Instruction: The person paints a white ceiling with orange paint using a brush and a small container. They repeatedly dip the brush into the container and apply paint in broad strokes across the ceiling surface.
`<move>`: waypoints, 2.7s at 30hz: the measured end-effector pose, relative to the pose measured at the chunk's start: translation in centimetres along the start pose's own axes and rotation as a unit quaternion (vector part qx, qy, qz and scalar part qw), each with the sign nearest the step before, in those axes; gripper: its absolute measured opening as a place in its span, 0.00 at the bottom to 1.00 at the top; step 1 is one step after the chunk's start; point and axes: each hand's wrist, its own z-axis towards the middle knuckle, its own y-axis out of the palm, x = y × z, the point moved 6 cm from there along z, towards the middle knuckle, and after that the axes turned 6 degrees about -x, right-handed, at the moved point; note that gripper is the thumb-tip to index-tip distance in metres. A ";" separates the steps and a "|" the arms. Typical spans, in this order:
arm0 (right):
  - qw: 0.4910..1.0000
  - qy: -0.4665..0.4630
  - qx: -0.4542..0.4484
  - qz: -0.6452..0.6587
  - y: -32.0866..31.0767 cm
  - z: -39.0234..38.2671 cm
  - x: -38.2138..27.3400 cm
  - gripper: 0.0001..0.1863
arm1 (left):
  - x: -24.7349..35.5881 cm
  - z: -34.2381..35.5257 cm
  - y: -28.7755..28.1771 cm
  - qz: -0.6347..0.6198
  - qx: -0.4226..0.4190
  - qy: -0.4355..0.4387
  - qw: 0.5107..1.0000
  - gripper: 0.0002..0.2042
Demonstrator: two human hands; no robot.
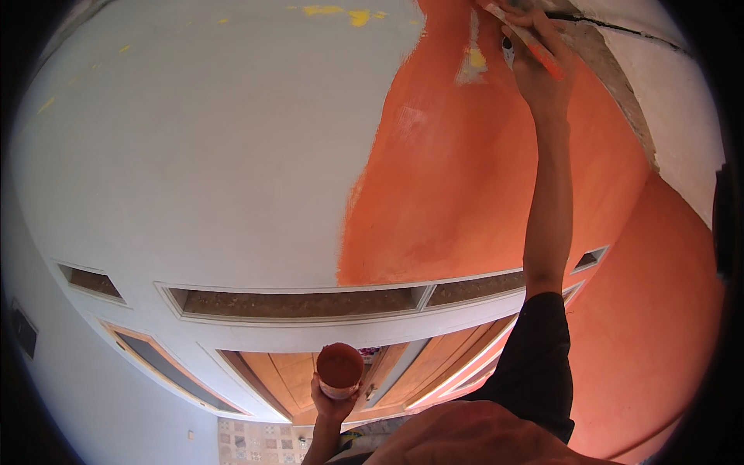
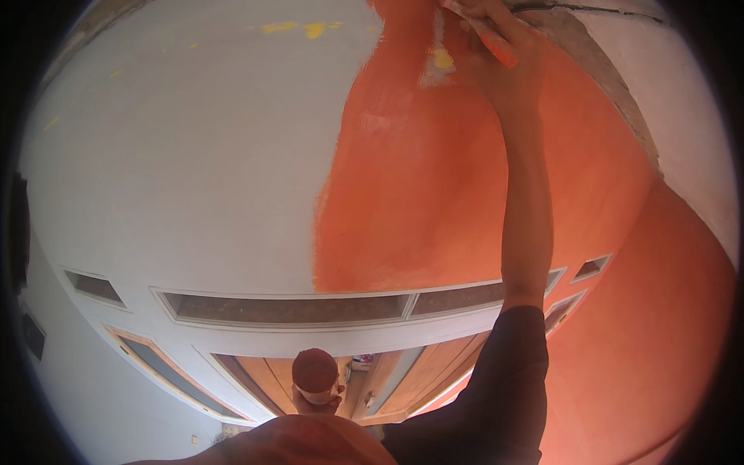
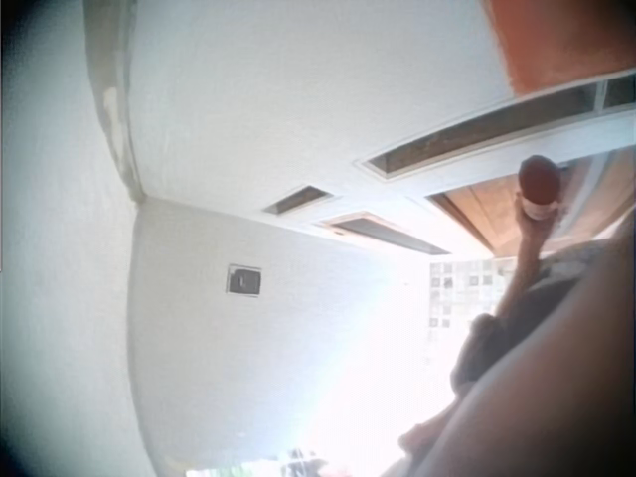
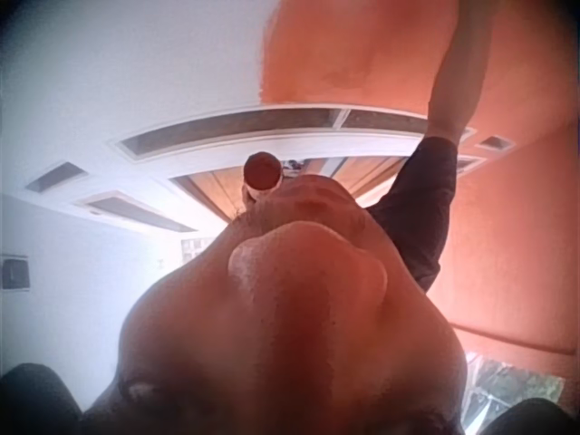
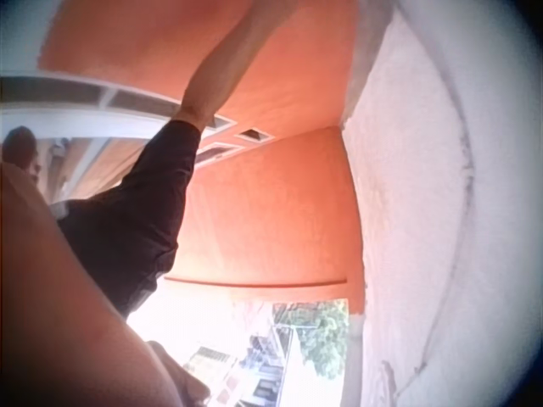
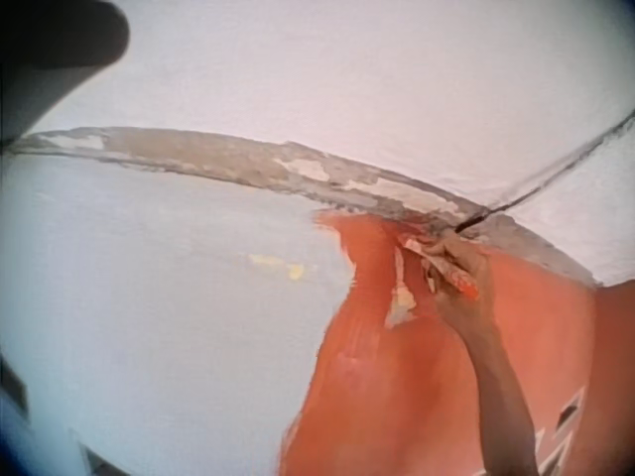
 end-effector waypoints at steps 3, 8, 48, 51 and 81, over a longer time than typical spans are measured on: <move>0.999 -0.030 0.018 0.003 -1.1 0.4 0.2 0.09 | 0.3 -0.3 0.3 -0.001 -0.023 0.003 1.000 0.38; 0.998 0.011 0.012 0.064 -0.9 1.1 0.4 0.07 | 0.9 -0.6 1.1 0.019 -0.033 0.015 0.999 0.38; 0.953 0.072 -0.105 0.275 -1.0 1.4 -0.2 0.05 | -3.6 0.7 2.3 -0.011 -0.018 -0.023 1.000 0.33; 0.974 -0.068 -0.034 0.214 -2.0 -0.1 -2.6 0.06 | -3.9 0.9 2.1 -0.016 -0.034 -0.031 0.999 0.34; 0.961 -0.128 -0.204 0.133 -1.9 -9.4 -8.3 0.10 | -4.3 1.3 1.7 -0.033 -0.025 -0.040 0.998 0.33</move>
